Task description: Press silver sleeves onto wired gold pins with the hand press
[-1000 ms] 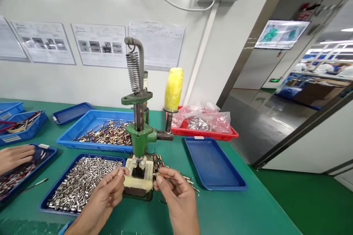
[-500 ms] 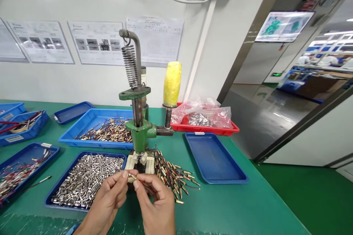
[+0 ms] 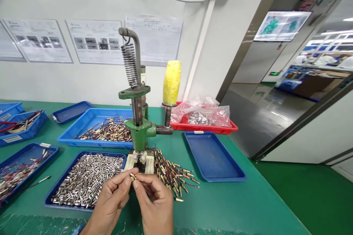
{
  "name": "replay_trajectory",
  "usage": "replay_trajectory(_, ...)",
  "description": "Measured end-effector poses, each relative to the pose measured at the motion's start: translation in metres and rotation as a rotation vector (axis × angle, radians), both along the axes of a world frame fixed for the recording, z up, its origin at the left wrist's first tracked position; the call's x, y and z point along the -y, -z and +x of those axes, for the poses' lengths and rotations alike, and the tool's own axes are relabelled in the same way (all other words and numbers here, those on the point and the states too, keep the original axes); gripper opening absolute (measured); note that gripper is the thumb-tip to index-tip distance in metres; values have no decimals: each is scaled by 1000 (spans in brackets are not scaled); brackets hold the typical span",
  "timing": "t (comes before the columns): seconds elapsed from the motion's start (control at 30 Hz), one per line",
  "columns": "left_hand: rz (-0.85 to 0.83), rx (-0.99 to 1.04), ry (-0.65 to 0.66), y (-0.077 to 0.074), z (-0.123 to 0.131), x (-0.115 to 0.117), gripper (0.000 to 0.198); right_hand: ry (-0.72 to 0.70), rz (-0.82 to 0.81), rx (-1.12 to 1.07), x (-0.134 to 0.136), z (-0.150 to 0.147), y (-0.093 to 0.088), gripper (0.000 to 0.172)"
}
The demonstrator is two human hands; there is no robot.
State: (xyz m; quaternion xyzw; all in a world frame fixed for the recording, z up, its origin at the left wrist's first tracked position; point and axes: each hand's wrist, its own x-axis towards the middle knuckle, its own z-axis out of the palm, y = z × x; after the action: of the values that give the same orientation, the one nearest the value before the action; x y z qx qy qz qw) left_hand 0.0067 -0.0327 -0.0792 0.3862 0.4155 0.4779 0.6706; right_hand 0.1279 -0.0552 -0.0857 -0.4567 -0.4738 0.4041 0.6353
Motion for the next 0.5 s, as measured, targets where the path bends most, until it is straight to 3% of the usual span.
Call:
replay_trajectory(0.13, 33, -53, -27, -7, 2, -6, 59, 26, 9, 36, 0, 4, 1, 13)
replay_trajectory(0.3, 188, -125, -41, -28, 6, -29, 41, 149, 12, 160, 0, 27, -4, 19)
replay_trajectory(0.5, 265, -199, 31, -40, 11, -63, 40, 257, -1, 191, 0, 55, -35, 26)
